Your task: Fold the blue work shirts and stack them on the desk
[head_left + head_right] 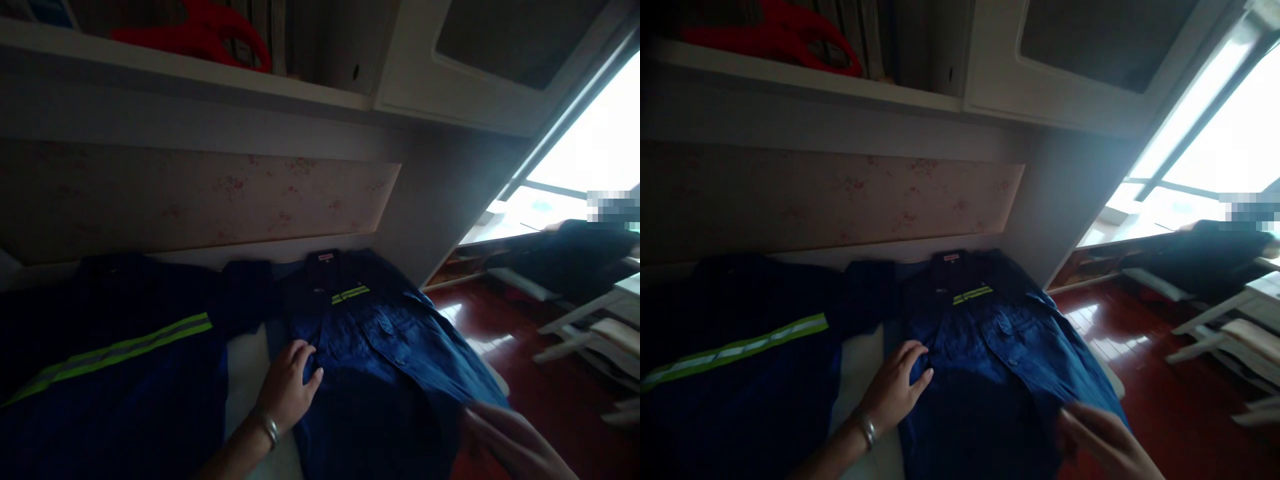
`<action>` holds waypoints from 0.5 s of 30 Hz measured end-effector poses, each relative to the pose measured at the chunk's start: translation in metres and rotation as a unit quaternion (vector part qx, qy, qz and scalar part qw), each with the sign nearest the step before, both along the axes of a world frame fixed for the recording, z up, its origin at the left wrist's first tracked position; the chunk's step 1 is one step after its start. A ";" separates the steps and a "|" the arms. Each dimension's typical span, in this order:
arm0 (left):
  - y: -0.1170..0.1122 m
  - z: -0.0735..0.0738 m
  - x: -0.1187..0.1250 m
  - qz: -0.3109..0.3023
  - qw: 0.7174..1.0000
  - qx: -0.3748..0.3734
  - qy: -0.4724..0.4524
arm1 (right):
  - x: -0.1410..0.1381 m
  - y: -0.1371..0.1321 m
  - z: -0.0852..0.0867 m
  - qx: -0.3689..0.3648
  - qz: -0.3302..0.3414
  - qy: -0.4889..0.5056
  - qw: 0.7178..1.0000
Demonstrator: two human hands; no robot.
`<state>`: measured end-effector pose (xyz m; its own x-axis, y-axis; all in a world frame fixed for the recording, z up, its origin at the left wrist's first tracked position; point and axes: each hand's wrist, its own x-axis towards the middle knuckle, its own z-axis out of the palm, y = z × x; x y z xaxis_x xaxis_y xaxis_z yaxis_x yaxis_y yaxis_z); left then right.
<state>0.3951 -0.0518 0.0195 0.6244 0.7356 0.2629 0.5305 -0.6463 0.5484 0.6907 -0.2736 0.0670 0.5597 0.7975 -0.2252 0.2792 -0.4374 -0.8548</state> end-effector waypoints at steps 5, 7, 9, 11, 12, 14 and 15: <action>0.028 -0.023 0.016 0.131 0.990 0.000 0.060 | 0.058 0.102 -0.037 0.059 -0.058 -0.250 0.965; 0.037 -0.024 0.016 0.134 0.989 -0.043 0.040 | 0.081 0.144 -0.051 -0.030 -0.057 -0.362 0.930; 0.043 -0.022 0.012 0.150 0.986 -0.067 0.015 | 0.097 0.172 -0.061 -0.131 -0.065 -0.389 0.910; 0.044 -0.016 0.006 0.182 0.980 -0.078 -0.005 | 0.107 0.186 -0.067 -0.183 -0.086 -0.371 0.906; 0.041 -0.012 0.002 0.197 0.975 -0.102 -0.033 | 0.110 0.190 -0.068 -0.180 -0.097 -0.363 0.909; 0.032 -0.001 -0.007 0.224 0.944 -0.196 -0.143 | 0.116 0.194 -0.065 -0.145 -0.115 -0.356 0.916; 0.026 0.006 -0.011 0.235 0.911 -0.260 -0.218 | 0.118 0.194 -0.062 -0.124 -0.124 -0.352 0.919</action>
